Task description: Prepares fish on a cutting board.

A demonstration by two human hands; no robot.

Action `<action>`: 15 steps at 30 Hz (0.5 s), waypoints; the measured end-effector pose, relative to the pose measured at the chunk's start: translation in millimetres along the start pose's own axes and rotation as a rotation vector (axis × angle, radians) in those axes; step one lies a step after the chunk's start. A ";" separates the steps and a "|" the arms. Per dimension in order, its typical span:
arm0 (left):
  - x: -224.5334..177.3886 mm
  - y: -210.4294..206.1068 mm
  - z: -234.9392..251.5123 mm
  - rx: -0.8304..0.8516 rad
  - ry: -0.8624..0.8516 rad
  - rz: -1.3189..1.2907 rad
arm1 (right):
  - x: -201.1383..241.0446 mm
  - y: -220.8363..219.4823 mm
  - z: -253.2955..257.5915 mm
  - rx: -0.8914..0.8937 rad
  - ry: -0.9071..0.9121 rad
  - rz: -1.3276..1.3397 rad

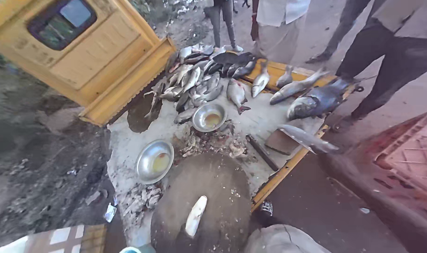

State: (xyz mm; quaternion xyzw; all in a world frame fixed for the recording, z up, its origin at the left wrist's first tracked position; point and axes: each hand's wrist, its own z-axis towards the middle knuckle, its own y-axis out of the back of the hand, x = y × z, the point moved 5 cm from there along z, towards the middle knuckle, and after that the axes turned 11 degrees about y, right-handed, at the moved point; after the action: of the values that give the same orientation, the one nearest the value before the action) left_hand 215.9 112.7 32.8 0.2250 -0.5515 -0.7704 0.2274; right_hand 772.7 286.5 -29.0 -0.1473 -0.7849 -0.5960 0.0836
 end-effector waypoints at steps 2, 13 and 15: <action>22.8 -34.3 5.4 0.572 0.158 0.063 | 36.5 -25.3 9.7 -0.013 -0.005 0.272; 40.5 -34.0 38.2 0.672 0.478 0.066 | 309.6 -161.8 32.2 0.346 -0.149 1.769; 52.8 -41.0 41.3 0.425 0.364 -0.029 | 314.6 -170.0 -20.6 0.373 -0.282 1.827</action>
State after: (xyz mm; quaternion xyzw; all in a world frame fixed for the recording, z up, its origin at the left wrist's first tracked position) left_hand 145.1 123.8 0.7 0.4103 -0.6475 -0.5875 0.2594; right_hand 419.0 266.3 -81.7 -0.7605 -0.4512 -0.1412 0.4451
